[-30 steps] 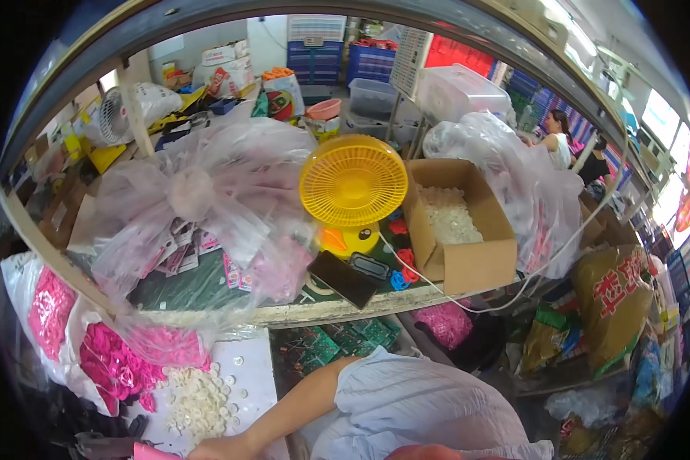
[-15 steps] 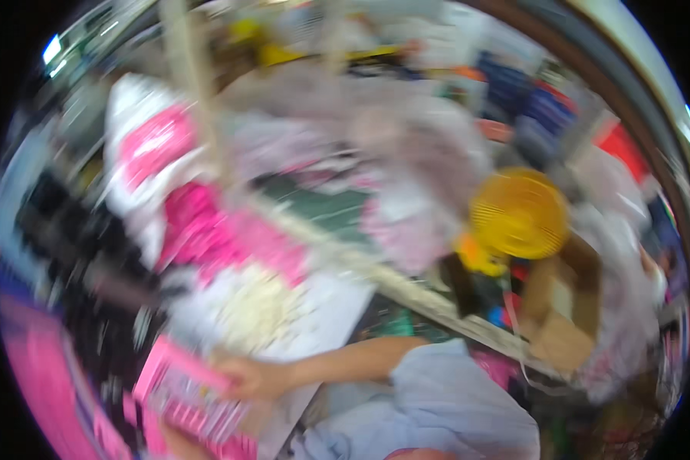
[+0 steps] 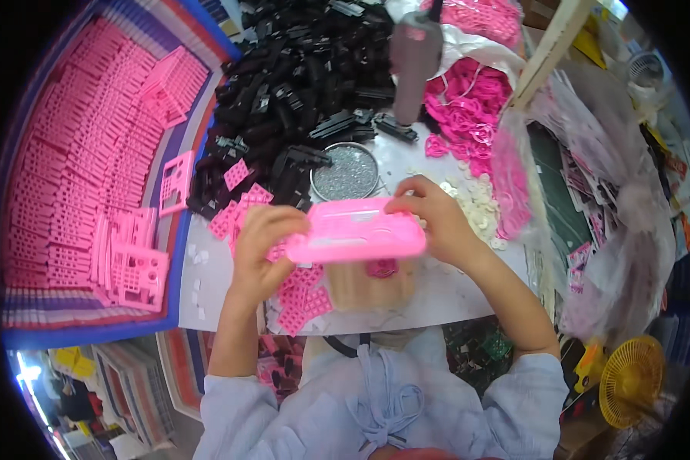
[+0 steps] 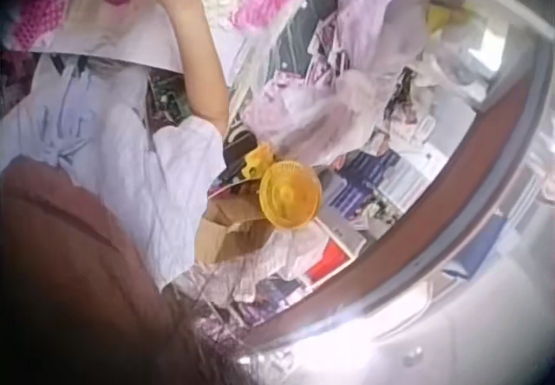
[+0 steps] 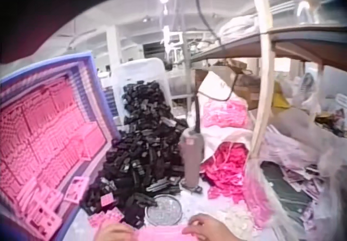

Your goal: Assembling pink toy cash registers by installing internal components and using an electric screwdriver.

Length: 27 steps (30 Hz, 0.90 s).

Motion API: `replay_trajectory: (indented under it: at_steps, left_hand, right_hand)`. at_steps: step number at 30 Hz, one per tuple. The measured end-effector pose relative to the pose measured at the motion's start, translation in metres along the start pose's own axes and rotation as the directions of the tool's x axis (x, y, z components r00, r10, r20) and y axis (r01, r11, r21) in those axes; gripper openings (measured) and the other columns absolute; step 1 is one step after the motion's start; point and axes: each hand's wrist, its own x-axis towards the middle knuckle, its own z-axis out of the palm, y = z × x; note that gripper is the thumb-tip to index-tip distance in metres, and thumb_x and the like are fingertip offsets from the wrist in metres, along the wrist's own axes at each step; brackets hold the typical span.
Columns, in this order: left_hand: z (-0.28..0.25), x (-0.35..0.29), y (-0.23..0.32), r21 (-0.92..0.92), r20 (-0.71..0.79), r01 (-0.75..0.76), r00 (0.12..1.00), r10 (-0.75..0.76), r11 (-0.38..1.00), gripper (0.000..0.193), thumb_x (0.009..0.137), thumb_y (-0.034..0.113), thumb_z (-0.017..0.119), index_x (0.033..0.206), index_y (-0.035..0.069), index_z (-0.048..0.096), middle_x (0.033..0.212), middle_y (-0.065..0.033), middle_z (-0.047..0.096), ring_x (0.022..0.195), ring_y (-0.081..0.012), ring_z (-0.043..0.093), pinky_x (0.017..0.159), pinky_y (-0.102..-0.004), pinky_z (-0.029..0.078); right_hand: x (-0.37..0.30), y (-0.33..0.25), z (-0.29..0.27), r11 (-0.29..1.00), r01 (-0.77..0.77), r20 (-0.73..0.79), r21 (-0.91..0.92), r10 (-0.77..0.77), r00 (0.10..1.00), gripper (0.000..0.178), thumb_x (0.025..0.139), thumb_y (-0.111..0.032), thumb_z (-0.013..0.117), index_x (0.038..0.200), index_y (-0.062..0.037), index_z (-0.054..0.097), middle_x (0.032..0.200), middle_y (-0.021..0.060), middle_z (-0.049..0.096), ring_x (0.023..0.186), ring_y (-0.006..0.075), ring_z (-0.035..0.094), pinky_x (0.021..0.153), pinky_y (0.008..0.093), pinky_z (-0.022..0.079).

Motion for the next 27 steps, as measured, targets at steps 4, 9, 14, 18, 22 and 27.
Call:
replay_trajectory:
  at_steps: [4,9,14,18,22,27]
  left_hand:
    - [0.043,-0.066,0.001,-0.158,0.194,0.169,0.971,-0.138,0.973,0.037,0.076,0.005,0.068,0.114,0.008,0.066,0.120,-0.0139,0.065,0.108,-0.0351,0.062,0.093,-0.0425,0.050]
    - [0.076,-0.110,0.004,-0.061,0.335,0.185,0.929,-0.155,0.981,0.046,0.070,0.004,0.069,0.115,0.011,0.066,0.131,-0.0148,0.060,0.115,-0.0370,0.058,0.094,-0.0445,0.049]
    - [0.071,-0.096,0.009,0.050,0.352,0.185,0.916,-0.191,0.981,0.052,0.063,0.005,0.066,0.115,0.012,0.066,0.132,-0.0137,0.058,0.110,-0.0359,0.055,0.093,-0.0467,0.047]
    - [0.067,-0.089,0.009,0.097,0.322,0.166,0.928,-0.189,0.981,0.049,0.063,0.004,0.065,0.111,0.011,0.066,0.127,-0.0126,0.061,0.108,-0.0356,0.055,0.090,-0.0465,0.047]
    - [0.079,-0.084,0.007,0.131,0.313,0.182,0.925,-0.215,0.975,0.041,0.067,0.008,0.067,0.107,0.008,0.066,0.128,-0.0107,0.061,0.111,-0.0329,0.055,0.089,-0.0449,0.047]
    - [0.081,-0.076,0.007,0.156,0.317,0.242,0.906,-0.281,0.958,0.038,0.071,0.010,0.068,0.109,0.007,0.066,0.128,-0.0104,0.061,0.113,-0.0309,0.055,0.092,-0.0447,0.046]
  right_hand:
    - [-0.042,0.012,0.022,0.999,-0.017,0.124,0.028,0.013,0.992,0.038,0.075,-0.002,0.070,0.112,-0.0083,0.067,0.114,0.0147,0.062,0.101,0.0346,0.061,0.085,0.0404,0.053]
    - [-0.073,0.016,0.030,0.989,0.120,0.250,-0.092,-0.094,0.964,0.049,0.076,-0.005,0.066,0.125,-0.0029,0.060,0.125,0.0165,0.058,0.117,0.0373,0.056,0.096,0.0426,0.051]
    - [-0.050,0.014,0.035,0.983,0.138,0.255,-0.121,-0.104,0.961,0.050,0.074,-0.012,0.067,0.123,-0.0015,0.060,0.128,0.0157,0.057,0.122,0.0374,0.053,0.099,0.0440,0.051]
    - [-0.039,0.013,0.031,0.988,0.079,0.327,-0.132,-0.032,0.944,0.051,0.072,-0.012,0.068,0.122,-0.0022,0.059,0.127,0.0161,0.056,0.123,0.0381,0.052,0.100,0.0456,0.050]
    - [-0.035,0.010,0.030,0.977,0.065,0.348,-0.202,0.010,0.937,0.051,0.072,-0.011,0.069,0.120,-0.0011,0.060,0.126,0.0163,0.056,0.124,0.0392,0.051,0.101,0.0460,0.049]
    - [-0.049,0.004,0.046,0.950,0.117,0.342,-0.288,-0.011,0.939,0.049,0.072,-0.016,0.070,0.118,-0.0011,0.062,0.129,0.0139,0.056,0.126,0.0379,0.049,0.102,0.0444,0.048]
